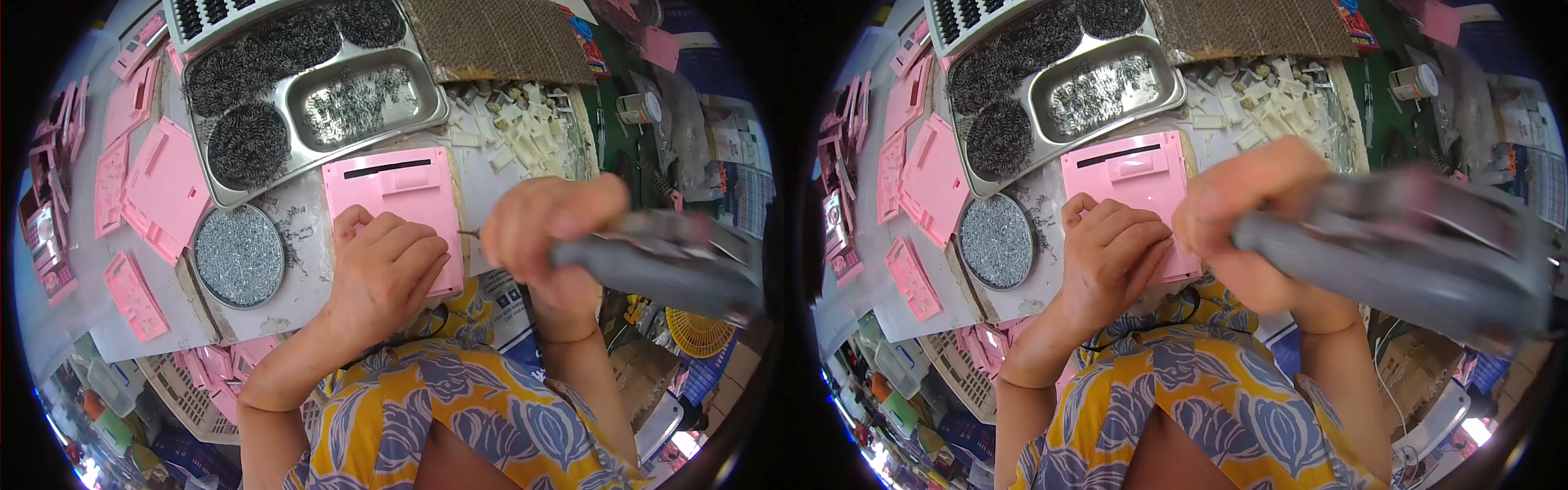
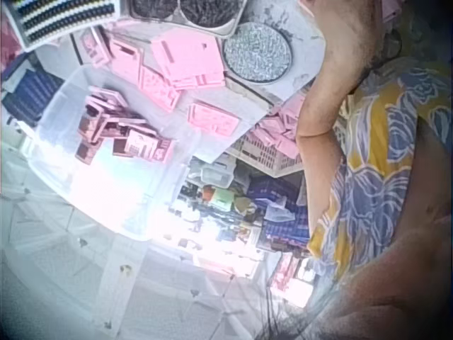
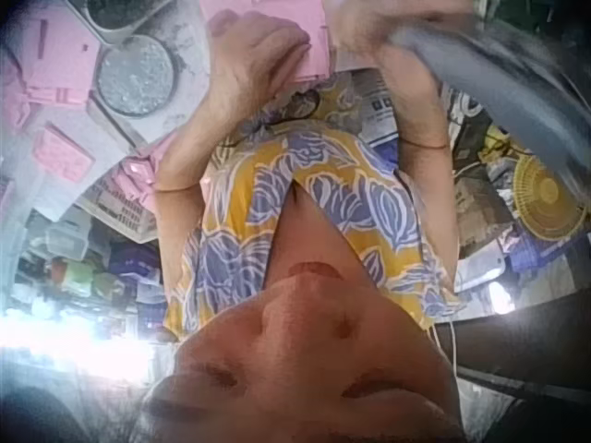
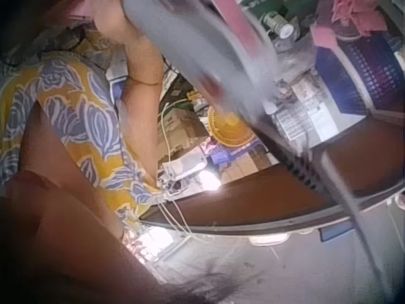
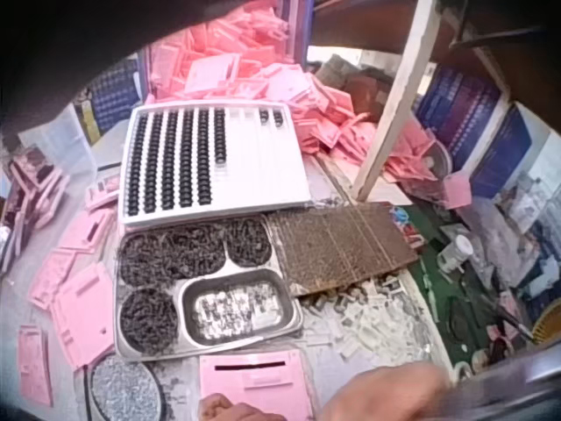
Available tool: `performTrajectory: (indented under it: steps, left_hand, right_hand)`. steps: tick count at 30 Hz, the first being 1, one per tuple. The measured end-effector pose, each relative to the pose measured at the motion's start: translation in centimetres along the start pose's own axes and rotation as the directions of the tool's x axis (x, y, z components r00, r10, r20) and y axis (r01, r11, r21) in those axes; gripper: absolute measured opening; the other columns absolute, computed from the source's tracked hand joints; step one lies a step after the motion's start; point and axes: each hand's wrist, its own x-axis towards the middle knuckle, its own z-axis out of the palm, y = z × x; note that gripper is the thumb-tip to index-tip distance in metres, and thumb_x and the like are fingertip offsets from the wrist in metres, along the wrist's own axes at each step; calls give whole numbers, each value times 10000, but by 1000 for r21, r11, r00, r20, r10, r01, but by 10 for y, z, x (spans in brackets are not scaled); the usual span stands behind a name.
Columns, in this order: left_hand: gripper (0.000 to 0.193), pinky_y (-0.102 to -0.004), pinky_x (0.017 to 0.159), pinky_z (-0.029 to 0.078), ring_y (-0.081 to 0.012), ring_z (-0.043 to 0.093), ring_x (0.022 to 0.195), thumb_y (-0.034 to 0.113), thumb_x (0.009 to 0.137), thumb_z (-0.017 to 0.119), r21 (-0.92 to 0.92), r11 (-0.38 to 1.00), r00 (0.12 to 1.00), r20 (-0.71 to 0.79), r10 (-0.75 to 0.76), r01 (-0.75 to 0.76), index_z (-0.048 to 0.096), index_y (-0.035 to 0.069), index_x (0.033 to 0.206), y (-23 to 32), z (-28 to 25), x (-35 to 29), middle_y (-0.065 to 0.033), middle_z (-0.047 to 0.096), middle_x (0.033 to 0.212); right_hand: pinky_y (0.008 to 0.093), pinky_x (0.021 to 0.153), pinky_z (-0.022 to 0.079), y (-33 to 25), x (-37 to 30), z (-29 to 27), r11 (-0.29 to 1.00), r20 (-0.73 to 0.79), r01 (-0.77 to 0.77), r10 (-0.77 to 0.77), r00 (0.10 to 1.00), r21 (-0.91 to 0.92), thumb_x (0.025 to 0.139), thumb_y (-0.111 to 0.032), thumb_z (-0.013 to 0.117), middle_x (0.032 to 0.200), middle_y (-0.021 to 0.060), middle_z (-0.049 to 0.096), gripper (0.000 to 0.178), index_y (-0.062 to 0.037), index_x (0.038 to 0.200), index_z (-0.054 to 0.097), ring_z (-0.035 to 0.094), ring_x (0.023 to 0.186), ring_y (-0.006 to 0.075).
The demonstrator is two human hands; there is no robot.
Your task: Assembling a toy by soldering electronic components and securing the casing with screws.
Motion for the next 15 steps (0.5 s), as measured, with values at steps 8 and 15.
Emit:
performTrajectory:
  steps: [8,15]
  left_hand:
    - [185,-411,836,381,-191,619,738,86,787,783,-91,996,1000,0,12,-12,699,89,953,-9,8,-7,-3,672,837]
    - [180,-406,897,362,-214,608,837,117,769,801,134,980,983,-137,-125,144,711,120,924,1,-22,8,-11,682,959]
  right_hand:
    - [300,500,512,0,5,8,996,57,23,-28,998,87,940,-222,729,624,-14,571,281,-121,1050,490,552,489,116]
    - [317,508,459,10,31,4,991,-16,131,-131,991,-20,948,-225,706,607,-12,503,274,-115,1052,477,474,487,127]
